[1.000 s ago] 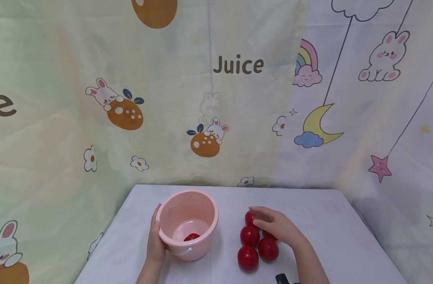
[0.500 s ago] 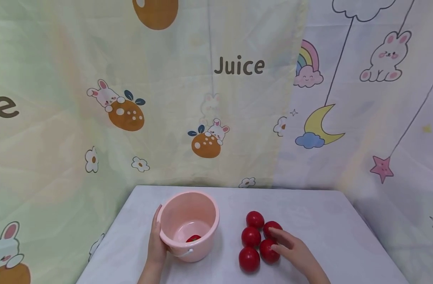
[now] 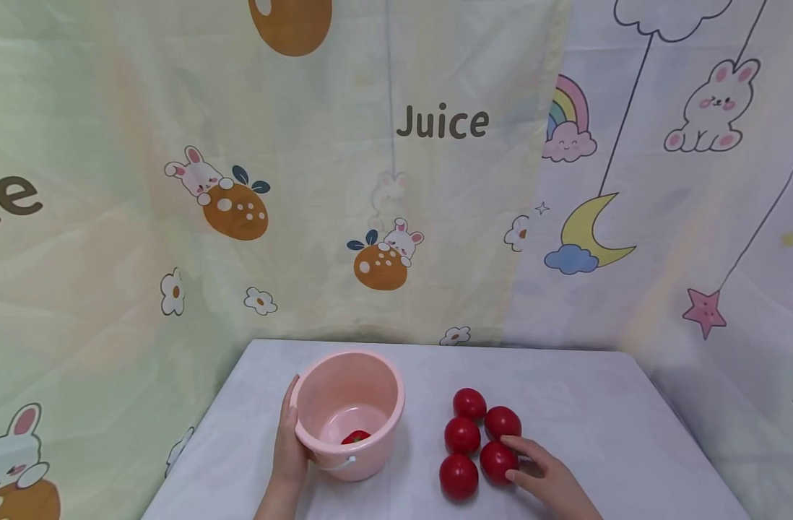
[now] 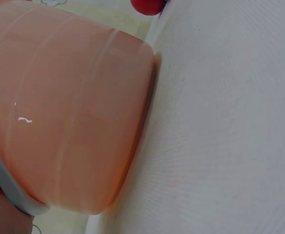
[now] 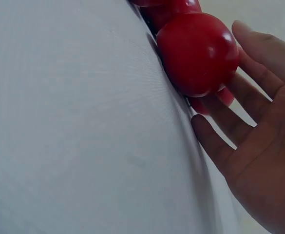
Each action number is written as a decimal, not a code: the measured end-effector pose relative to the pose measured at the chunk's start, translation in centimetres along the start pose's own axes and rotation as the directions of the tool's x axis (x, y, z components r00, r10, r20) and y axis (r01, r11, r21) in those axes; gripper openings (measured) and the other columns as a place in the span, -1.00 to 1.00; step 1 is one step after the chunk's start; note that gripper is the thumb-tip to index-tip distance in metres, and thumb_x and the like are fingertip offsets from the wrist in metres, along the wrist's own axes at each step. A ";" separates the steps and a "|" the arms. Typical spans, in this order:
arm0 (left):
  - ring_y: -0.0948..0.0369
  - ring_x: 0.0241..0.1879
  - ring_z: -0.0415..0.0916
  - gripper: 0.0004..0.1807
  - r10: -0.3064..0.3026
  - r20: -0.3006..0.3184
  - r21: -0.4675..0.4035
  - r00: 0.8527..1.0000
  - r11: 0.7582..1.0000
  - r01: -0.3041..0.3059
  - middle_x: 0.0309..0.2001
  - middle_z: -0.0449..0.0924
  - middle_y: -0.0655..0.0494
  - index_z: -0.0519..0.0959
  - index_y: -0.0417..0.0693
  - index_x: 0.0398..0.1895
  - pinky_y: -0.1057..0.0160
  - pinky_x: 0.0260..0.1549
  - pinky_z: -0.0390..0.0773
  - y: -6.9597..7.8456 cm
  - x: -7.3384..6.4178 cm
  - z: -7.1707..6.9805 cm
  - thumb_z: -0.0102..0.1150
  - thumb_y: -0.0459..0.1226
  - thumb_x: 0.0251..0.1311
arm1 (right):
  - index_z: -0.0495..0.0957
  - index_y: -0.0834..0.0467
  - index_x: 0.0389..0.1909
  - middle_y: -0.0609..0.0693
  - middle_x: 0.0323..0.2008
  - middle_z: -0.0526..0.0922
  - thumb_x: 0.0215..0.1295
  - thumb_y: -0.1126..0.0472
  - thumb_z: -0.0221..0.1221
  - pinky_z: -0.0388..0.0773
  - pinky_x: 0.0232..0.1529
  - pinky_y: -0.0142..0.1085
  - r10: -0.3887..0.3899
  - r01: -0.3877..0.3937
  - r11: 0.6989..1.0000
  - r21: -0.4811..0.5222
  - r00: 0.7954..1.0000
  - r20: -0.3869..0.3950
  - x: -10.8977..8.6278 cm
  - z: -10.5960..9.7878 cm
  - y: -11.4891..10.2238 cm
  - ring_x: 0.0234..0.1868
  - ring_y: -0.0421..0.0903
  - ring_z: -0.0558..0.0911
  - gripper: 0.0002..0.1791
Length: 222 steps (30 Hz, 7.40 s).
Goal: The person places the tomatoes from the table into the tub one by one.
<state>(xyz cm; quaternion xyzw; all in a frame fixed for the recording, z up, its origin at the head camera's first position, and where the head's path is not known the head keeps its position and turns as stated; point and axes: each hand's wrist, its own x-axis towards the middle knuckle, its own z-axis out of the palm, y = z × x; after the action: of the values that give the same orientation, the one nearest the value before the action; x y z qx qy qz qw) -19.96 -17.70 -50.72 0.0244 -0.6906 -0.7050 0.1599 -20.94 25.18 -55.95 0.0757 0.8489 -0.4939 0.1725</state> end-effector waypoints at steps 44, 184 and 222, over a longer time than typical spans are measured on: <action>0.28 0.37 0.05 -0.52 -0.038 -0.015 0.003 0.999 0.999 0.038 0.34 0.09 0.52 0.03 0.62 0.32 -0.18 0.29 0.10 -2.3 1.0 -0.2 -0.41 0.15 0.31 | 0.31 -0.22 0.21 0.02 0.25 0.31 -0.39 -0.30 0.37 0.58 -0.09 0.00 -0.070 0.072 0.989 -0.128 0.997 0.019 0.1 -0.1 1.4 0.25 0.15 0.28 -0.04; 0.13 0.41 0.01 -0.51 -0.083 -0.051 0.076 0.995 0.993 0.087 0.37 0.08 0.43 0.02 0.71 0.28 -0.26 0.22 0.13 -2.4 0.9 0.1 -0.32 0.19 0.27 | 0.55 0.13 0.00 0.14 0.04 0.55 0.10 0.35 0.22 0.42 0.13 0.07 0.149 0.290 0.904 -0.315 0.478 0.866 10.2 18.3 -30.5 0.04 0.12 0.54 -0.62; 0.26 0.36 0.07 -0.52 -0.051 -0.034 0.027 0.998 0.998 0.052 0.32 0.13 0.51 0.04 0.65 0.30 -0.22 0.25 0.15 -2.5 1.0 -0.4 -0.36 0.15 0.30 | 0.40 -0.30 0.13 -0.21 0.15 0.46 0.16 -0.11 0.14 0.54 0.03 -0.22 -0.496 0.670 0.740 -0.055 0.600 0.628 4.4 5.9 -25.8 0.23 -0.01 0.40 -0.54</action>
<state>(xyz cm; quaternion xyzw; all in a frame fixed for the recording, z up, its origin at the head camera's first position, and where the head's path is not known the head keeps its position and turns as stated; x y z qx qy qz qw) -21.24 -18.34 -53.02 0.0561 -0.6968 -0.6985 0.1531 -31.50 6.97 -39.29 -0.3874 0.7933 -0.3936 0.2562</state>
